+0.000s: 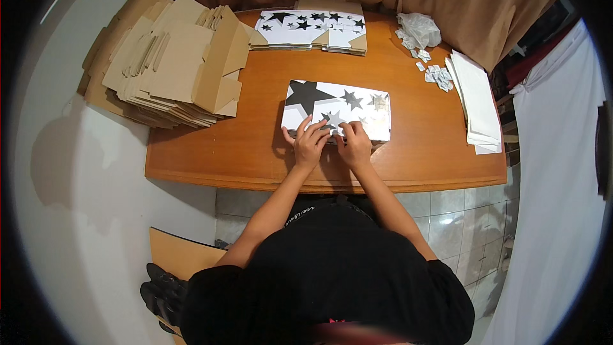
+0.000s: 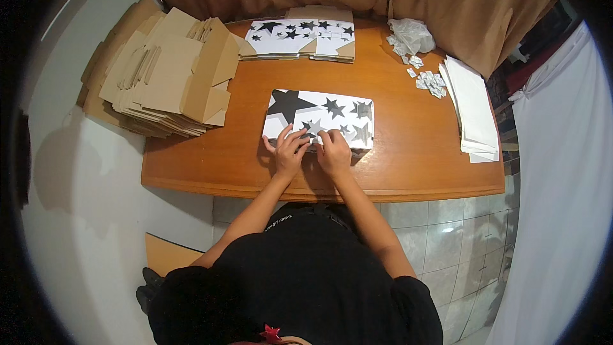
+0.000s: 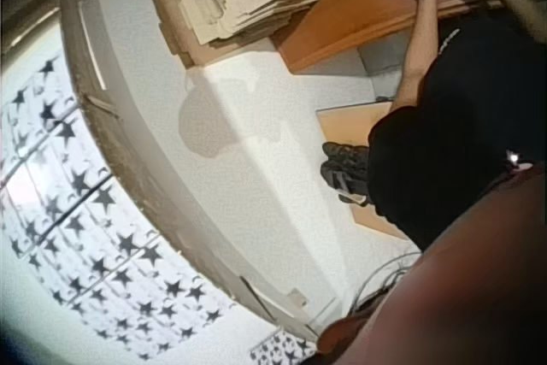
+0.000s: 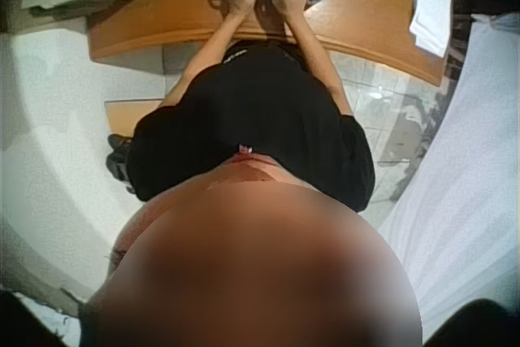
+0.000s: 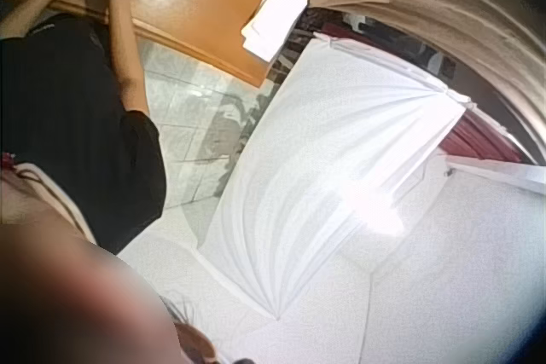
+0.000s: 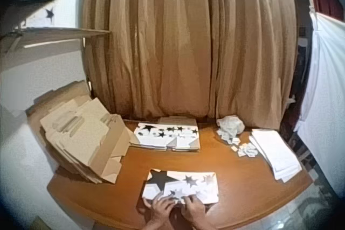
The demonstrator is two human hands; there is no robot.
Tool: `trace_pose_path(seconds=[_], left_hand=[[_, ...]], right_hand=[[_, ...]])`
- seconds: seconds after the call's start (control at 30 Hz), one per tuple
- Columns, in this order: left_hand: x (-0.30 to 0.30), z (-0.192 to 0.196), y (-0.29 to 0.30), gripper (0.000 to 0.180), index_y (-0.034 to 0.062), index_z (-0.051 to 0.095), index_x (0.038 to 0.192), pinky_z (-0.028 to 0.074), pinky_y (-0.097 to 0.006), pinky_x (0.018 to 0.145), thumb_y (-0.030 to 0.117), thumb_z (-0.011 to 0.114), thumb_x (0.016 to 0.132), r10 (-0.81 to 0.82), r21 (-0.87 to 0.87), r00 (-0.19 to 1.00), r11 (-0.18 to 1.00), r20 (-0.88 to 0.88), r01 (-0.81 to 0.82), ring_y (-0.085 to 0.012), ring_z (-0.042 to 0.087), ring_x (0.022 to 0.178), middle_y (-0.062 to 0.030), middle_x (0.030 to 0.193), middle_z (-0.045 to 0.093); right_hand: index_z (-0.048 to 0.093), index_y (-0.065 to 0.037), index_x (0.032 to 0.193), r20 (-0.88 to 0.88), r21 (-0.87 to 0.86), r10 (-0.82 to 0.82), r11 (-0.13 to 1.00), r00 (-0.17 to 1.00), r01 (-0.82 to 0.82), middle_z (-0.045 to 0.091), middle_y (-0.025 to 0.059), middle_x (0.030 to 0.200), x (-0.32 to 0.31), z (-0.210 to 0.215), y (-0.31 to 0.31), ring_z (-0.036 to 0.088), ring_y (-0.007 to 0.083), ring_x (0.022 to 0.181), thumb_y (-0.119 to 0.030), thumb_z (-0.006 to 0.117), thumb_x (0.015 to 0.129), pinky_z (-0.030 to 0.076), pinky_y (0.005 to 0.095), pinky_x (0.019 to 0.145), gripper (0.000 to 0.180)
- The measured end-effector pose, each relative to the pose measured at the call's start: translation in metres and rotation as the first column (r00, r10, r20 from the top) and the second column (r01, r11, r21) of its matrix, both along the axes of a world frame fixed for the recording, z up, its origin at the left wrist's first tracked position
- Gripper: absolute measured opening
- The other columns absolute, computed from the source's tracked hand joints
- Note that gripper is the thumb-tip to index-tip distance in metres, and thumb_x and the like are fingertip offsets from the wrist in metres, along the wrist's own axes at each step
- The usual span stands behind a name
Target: The person is assembling shoe boxes, wrapping sandals in tissue paper, and placing them into the boxes.
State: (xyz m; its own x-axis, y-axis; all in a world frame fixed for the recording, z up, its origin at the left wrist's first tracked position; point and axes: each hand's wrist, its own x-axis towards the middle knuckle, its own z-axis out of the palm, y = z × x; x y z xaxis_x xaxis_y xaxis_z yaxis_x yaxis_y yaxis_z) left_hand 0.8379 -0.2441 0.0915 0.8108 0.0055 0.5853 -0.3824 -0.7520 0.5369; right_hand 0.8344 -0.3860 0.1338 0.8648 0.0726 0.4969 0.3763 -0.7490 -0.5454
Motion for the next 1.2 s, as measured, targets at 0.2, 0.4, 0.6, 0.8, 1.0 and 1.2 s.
trace_pose_path(seconds=[0.2, 0.4, 0.6, 0.8, 1.0, 1.2], left_hand=[[-0.003, 0.009, -0.009, 0.021, 0.0157, 0.066, 0.077, -0.005, -0.058, 0.099, 0.033, 0.073, 0.067, 0.012, -0.042, 0.999, 0.999, -0.034, -0.013, -0.0203, 0.041, 0.119, 0.0086, 0.107, 0.06], [0.005, 0.002, -0.02, 0.024, 0.0168, 0.063, 0.072, 0.002, -0.061, 0.096, 0.039, 0.072, 0.066, 0.08, 0.001, 0.996, 0.997, -0.028, -0.08, -0.0205, 0.039, 0.118, 0.0105, 0.102, 0.059], [-0.004, 0.002, -0.014, 0.026, 0.0146, 0.063, 0.078, 0.005, -0.059, 0.097, 0.036, 0.072, 0.067, 0.107, 0.047, 0.994, 0.993, -0.007, -0.106, -0.0222, 0.039, 0.118, 0.0083, 0.106, 0.058], [-0.042, -0.012, 0.009, 0.059, 0.007, 0.046, 0.117, 0.026, -0.045, 0.1, 0.038, 0.07, 0.073, 0.346, -0.146, 0.937, 0.926, -0.048, -0.349, -0.0348, 0.032, 0.122, -0.0128, 0.128, 0.041], [-0.093, 0.012, -0.025, 0.065, 0.0, 0.033, 0.13, 0.028, -0.034, 0.1, 0.039, 0.057, 0.084, -0.235, -0.783, 0.792, 0.458, -0.563, -0.421, -0.0265, 0.039, 0.118, -0.0149, 0.13, 0.041], [-0.126, 0.007, -0.027, 0.074, 0.003, 0.022, 0.136, 0.029, -0.034, 0.1, 0.031, 0.06, 0.079, -0.426, -0.888, 0.784, 0.133, -0.452, -0.44, -0.0231, 0.04, 0.118, -0.0131, 0.127, 0.042]], right_hand=[[0.058, -0.003, 0.099, 0.067, -0.108, 0.035, 0.994, 0.997, -0.028, 0.052, 0.0165, 0.103, 0.051, 0.02, -0.048, 0.052, 0.0316, 0.095, -0.023, 0.067, 0.07, 0.041, 0.0419, 0.083, 0.036], [0.051, 0.002, 0.116, -0.02, -0.036, -0.047, 0.998, 0.999, 0.046, 0.05, 0.0196, 0.115, 0.105, -0.018, -0.118, 0.05, 0.0338, 0.102, -0.024, 0.06, 0.079, 0.039, 0.0383, 0.089, 0.046], [0.058, 0.001, 0.105, -0.228, 0.279, 0.074, 0.96, 0.971, -0.008, 0.057, 0.0195, 0.098, 0.102, -0.028, -0.128, 0.056, 0.0304, 0.09, -0.019, 0.05, 0.085, 0.043, 0.0337, 0.079, 0.03], [0.064, -0.001, 0.097, -0.477, 0.119, 0.099, 0.992, 0.873, -0.047, 0.061, 0.0201, 0.088, 0.054, -0.026, -0.119, 0.06, 0.0271, 0.08, -0.025, 0.056, 0.08, 0.046, 0.0331, 0.071, 0.03], [0.059, 0.005, 0.103, -0.615, 0.518, 0.58, 0.808, 0.534, -0.281, 0.063, 0.015, 0.089, 0.017, -0.048, -0.107, 0.059, 0.0208, 0.084, -0.024, 0.056, 0.081, 0.046, 0.0312, 0.074, 0.036], [0.033, 0.002, 0.131, -0.519, 0.855, 0.837, 0.511, 0.174, 0.09, 0.046, 0.0135, 0.122, -0.019, -0.045, -0.072, 0.045, 0.0225, 0.111, -0.016, 0.054, 0.083, 0.034, 0.0312, 0.096, 0.055]])
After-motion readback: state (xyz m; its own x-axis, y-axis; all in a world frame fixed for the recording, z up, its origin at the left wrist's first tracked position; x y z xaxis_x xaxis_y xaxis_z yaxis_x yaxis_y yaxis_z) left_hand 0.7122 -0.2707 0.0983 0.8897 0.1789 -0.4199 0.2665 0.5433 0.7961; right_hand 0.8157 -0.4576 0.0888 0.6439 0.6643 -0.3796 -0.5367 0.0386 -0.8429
